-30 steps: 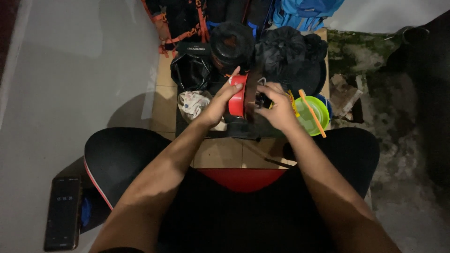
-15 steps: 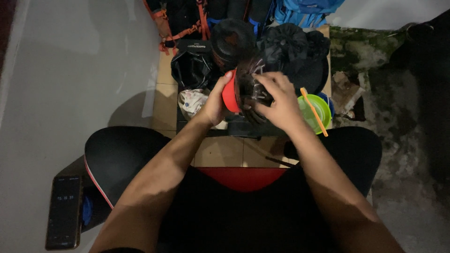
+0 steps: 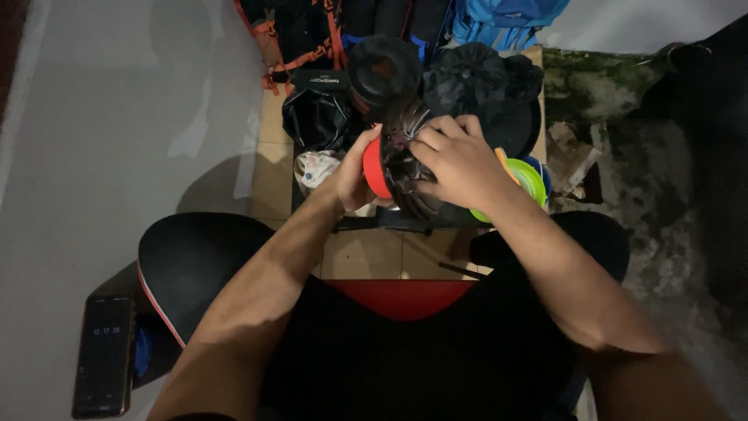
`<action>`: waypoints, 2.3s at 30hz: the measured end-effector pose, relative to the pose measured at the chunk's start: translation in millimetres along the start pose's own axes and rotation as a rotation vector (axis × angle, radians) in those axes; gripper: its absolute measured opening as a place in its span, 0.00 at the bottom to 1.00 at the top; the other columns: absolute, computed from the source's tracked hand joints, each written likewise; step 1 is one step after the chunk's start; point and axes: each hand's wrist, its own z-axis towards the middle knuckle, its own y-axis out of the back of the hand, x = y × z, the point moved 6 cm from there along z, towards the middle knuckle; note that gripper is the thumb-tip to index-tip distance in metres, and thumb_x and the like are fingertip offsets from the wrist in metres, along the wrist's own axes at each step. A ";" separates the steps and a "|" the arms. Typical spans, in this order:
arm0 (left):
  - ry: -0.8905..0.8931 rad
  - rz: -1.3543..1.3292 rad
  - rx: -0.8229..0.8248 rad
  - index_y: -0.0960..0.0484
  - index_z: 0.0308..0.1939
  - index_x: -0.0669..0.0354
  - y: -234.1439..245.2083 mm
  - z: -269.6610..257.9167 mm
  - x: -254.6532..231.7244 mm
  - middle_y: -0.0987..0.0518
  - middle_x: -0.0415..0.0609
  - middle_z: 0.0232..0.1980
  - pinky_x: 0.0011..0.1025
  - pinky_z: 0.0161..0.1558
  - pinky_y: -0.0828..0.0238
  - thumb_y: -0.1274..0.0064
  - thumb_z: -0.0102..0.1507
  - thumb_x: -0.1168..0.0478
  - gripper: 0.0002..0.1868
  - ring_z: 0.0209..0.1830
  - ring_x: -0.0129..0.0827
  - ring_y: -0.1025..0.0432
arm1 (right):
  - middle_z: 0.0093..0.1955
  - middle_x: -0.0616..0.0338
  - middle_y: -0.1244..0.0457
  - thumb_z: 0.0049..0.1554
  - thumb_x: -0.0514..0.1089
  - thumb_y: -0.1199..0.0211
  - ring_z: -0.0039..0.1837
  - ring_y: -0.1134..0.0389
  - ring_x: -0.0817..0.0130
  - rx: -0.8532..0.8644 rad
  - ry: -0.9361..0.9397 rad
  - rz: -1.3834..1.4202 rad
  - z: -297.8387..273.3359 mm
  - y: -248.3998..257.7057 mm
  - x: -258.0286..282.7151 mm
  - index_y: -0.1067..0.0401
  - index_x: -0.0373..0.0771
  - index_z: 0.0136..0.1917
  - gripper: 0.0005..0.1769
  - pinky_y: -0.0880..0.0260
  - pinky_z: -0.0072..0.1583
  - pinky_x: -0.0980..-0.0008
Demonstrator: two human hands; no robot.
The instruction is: Cleaning a metal camping bowl and stove components before packing them into a storage pouch.
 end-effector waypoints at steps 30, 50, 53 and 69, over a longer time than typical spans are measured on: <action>-0.188 -0.090 -0.106 0.19 0.52 0.62 -10.7 -12.3 -18.2 0.16 0.58 0.40 0.39 0.38 0.17 0.36 0.55 0.35 0.36 0.37 0.46 0.19 | 0.41 0.54 0.39 0.59 0.56 0.31 0.52 0.36 0.47 -0.049 -0.506 0.496 6.5 0.0 2.5 0.32 0.38 0.35 0.23 0.47 0.58 0.52; -0.142 -0.153 -0.189 0.18 0.30 0.62 -23.9 -21.9 -6.2 0.19 0.56 0.26 0.36 0.25 0.21 0.35 0.54 0.39 0.27 0.25 0.45 0.21 | 0.46 0.56 0.34 0.54 0.46 0.25 0.53 0.36 0.48 -0.245 -0.437 0.750 -12.7 -24.2 -4.8 0.24 0.39 0.41 0.11 0.38 0.61 0.56; -0.123 -0.145 -0.189 0.18 0.30 0.64 -34.3 -26.7 -13.7 0.21 0.56 0.23 0.35 0.25 0.21 0.34 0.55 0.42 0.26 0.23 0.44 0.22 | 0.47 0.50 0.35 0.53 0.46 0.24 0.51 0.38 0.42 -0.252 -0.424 0.777 -13.6 -18.2 -0.9 0.25 0.37 0.40 0.13 0.34 0.56 0.53; -0.260 -0.135 -0.231 0.17 0.36 0.63 -23.1 -20.1 -32.0 0.18 0.60 0.31 0.37 0.30 0.18 0.36 0.55 0.38 0.29 0.30 0.48 0.19 | 0.44 0.58 0.37 0.53 0.59 0.25 0.56 0.37 0.50 -0.135 -0.434 0.469 1.0 -9.8 -8.0 0.32 0.36 0.36 0.27 0.44 0.58 0.51</action>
